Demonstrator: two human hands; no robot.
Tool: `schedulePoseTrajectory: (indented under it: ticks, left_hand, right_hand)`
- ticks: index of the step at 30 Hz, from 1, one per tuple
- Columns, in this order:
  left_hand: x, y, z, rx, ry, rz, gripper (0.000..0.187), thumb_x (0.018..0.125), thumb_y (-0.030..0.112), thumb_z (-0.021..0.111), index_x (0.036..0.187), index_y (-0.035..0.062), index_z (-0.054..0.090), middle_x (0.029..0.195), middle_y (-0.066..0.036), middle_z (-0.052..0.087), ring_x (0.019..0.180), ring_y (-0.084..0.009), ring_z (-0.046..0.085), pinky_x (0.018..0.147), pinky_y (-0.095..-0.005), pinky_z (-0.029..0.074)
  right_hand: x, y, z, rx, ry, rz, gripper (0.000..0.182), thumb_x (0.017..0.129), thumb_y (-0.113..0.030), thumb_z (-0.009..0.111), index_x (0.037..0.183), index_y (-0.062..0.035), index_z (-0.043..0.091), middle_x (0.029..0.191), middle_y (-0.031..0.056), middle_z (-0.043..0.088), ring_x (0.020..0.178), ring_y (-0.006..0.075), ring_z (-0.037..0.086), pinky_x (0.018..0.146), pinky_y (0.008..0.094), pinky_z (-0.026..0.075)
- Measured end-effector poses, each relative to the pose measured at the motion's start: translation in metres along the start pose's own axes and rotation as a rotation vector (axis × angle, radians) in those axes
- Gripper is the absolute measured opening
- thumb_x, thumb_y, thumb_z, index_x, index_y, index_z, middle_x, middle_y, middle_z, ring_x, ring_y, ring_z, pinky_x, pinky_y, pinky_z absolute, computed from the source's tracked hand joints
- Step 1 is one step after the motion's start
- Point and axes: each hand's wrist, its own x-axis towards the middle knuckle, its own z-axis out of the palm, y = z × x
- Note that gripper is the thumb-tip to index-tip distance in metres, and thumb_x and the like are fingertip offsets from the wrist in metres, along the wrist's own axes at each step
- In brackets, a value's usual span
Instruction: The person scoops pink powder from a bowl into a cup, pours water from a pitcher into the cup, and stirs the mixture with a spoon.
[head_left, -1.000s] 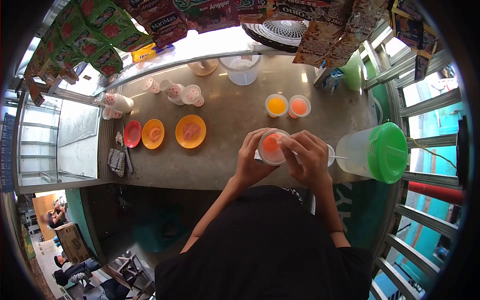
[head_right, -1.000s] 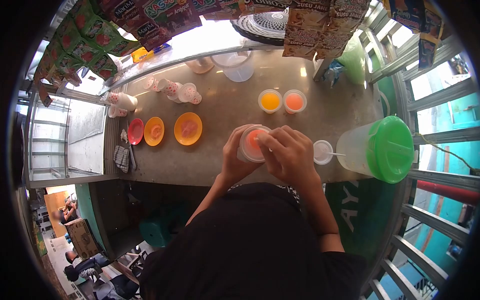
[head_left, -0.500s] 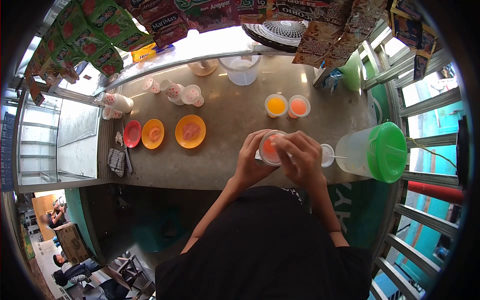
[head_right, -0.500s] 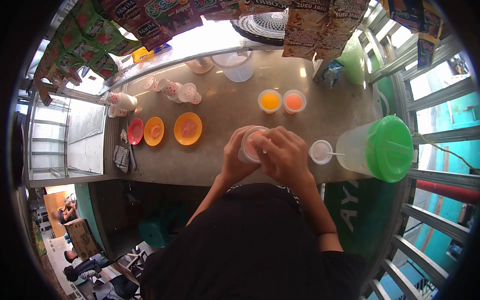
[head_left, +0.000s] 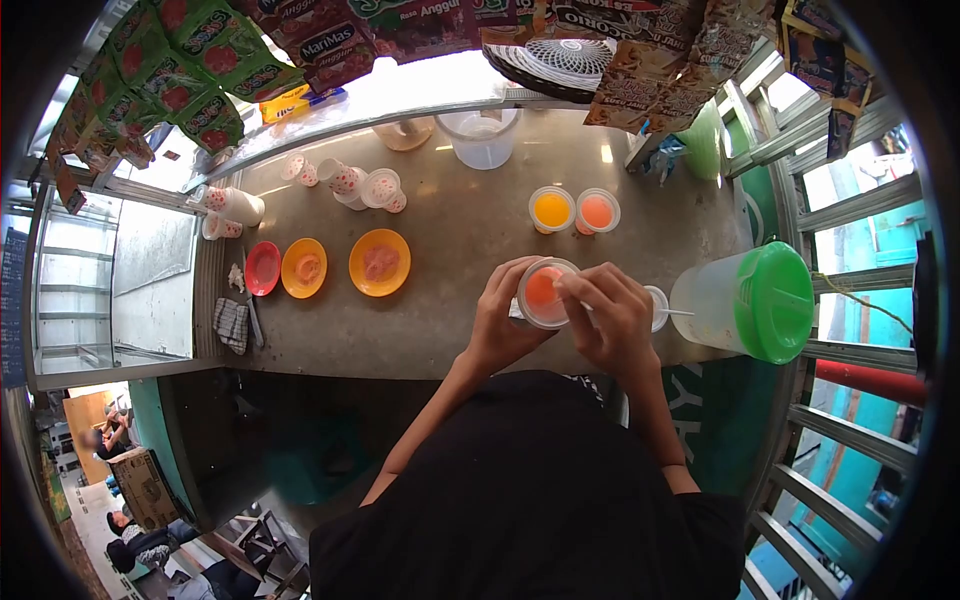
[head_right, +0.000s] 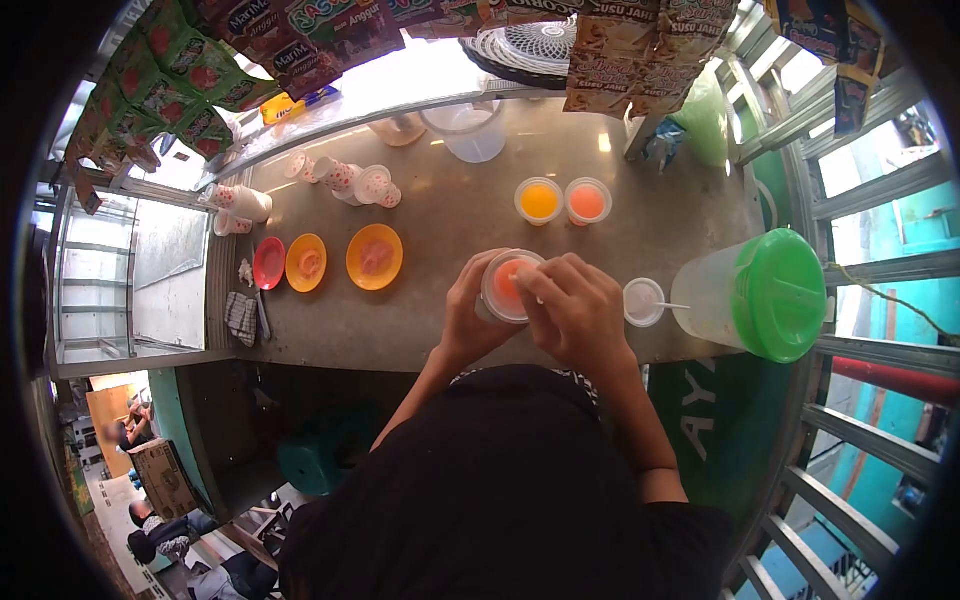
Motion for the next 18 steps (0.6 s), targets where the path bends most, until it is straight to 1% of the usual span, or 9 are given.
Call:
schedulePoseTrajectory:
  ticks: [2,3,6,8,9,11,12,14,18]
  left_hand:
    - [0.0006,0.0023,0.0002,-0.010,0.005,-0.001,0.069,0.065,0.011,0.088,0.126,0.0030,0.058,0.127,-0.016,0.062,0.118,-0.0345,0.059,0.099,-0.0432,0.049]
    - [0.0006,0.0034,0.0004,-0.021,0.008,-0.004,0.069,0.065,0.011,0.088,0.126,0.0031,0.058,0.126,-0.016,0.062,0.118,-0.0343,0.059,0.099,-0.0431,0.049]
    - [0.0015,0.0032,-0.0017,0.008,-0.008,0.022,0.069,0.065,0.011,0.089,0.126,0.0031,0.058,0.126,-0.016,0.062,0.118,-0.0340,0.059,0.099,-0.0428,0.050]
    - [-0.0001,0.0009,-0.0013,-0.005,0.010,0.012,0.069,0.065,0.010,0.088,0.126,0.0032,0.058,0.126,-0.016,0.062,0.118,-0.0339,0.059,0.099,-0.0427,0.050]
    - [-0.0006,0.0000,-0.0005,-0.020,0.025,0.002,0.068,0.065,0.010,0.088,0.126,0.0033,0.058,0.126,-0.016,0.062,0.118,-0.0338,0.059,0.099,-0.0426,0.050]
    - [-0.0012,0.0002,0.0006,-0.026,0.049,0.001,0.068,0.065,0.010,0.088,0.126,0.0035,0.058,0.126,-0.016,0.061,0.118,-0.0337,0.060,0.099,-0.0425,0.050]
    - [-0.0020,0.0004,0.0012,-0.030,0.071,-0.004,0.069,0.065,0.010,0.088,0.126,0.0036,0.058,0.127,-0.016,0.061,0.118,-0.0337,0.060,0.099,-0.0425,0.050]
    - [-0.0027,-0.0004,0.0012,-0.023,0.065,0.001,0.069,0.065,0.010,0.088,0.126,0.0037,0.058,0.127,-0.015,0.061,0.118,-0.0335,0.059,0.099,-0.0423,0.050]
    - [-0.0021,0.0019,-0.0001,0.002,0.056,0.022,0.069,0.065,0.011,0.088,0.127,0.0038,0.058,0.127,-0.015,0.061,0.118,-0.0330,0.059,0.100,-0.0422,0.049]
  right_hand:
    - [-0.0016,-0.0025,0.0016,0.094,-0.066,-0.064,0.020,0.078,-0.006,0.073,0.096,-0.0088,0.065,0.083,0.0053,0.065,0.070,0.0247,0.064,0.058,0.0366,0.052]
    - [-0.0011,-0.0034,0.0029,0.094,-0.066,-0.063,0.020,0.078,-0.006,0.073,0.096,-0.0088,0.065,0.083,0.0053,0.065,0.070,0.0247,0.064,0.058,0.0366,0.052]
    - [0.0019,-0.0033,0.0051,0.103,-0.042,-0.059,0.020,0.077,-0.005,0.073,0.096,-0.0085,0.065,0.082,0.0057,0.064,0.070,0.0250,0.064,0.058,0.0368,0.052]
    - [0.0043,-0.0005,0.0013,0.041,0.001,0.001,0.022,0.077,-0.005,0.073,0.097,-0.0089,0.066,0.082,0.0056,0.064,0.071,0.0252,0.064,0.059,0.0374,0.052]
    - [0.0043,-0.0010,-0.0005,0.040,0.001,-0.002,0.022,0.077,-0.005,0.073,0.097,-0.0089,0.066,0.082,0.0056,0.064,0.071,0.0252,0.064,0.059,0.0374,0.052]
    - [0.0036,-0.0025,-0.0037,0.074,-0.067,-0.029,0.023,0.077,-0.004,0.073,0.098,-0.0096,0.066,0.081,0.0052,0.063,0.071,0.0250,0.064,0.058,0.0370,0.052]
    - [0.0033,-0.0033,-0.0011,0.073,-0.068,-0.031,0.023,0.077,-0.004,0.073,0.098,-0.0096,0.066,0.081,0.0052,0.063,0.071,0.0250,0.064,0.058,0.0370,0.052]
    - [0.0015,-0.0057,0.0062,0.159,-0.088,-0.122,0.023,0.077,-0.003,0.072,0.098,-0.0099,0.066,0.082,0.0045,0.063,0.070,0.0247,0.063,0.059,0.0365,0.052]
    - [0.0068,-0.0052,0.0010,0.081,-0.042,-0.106,0.023,0.077,-0.004,0.073,0.098,-0.0106,0.066,0.083,0.0044,0.063,0.071,0.0252,0.064,0.060,0.0369,0.053]
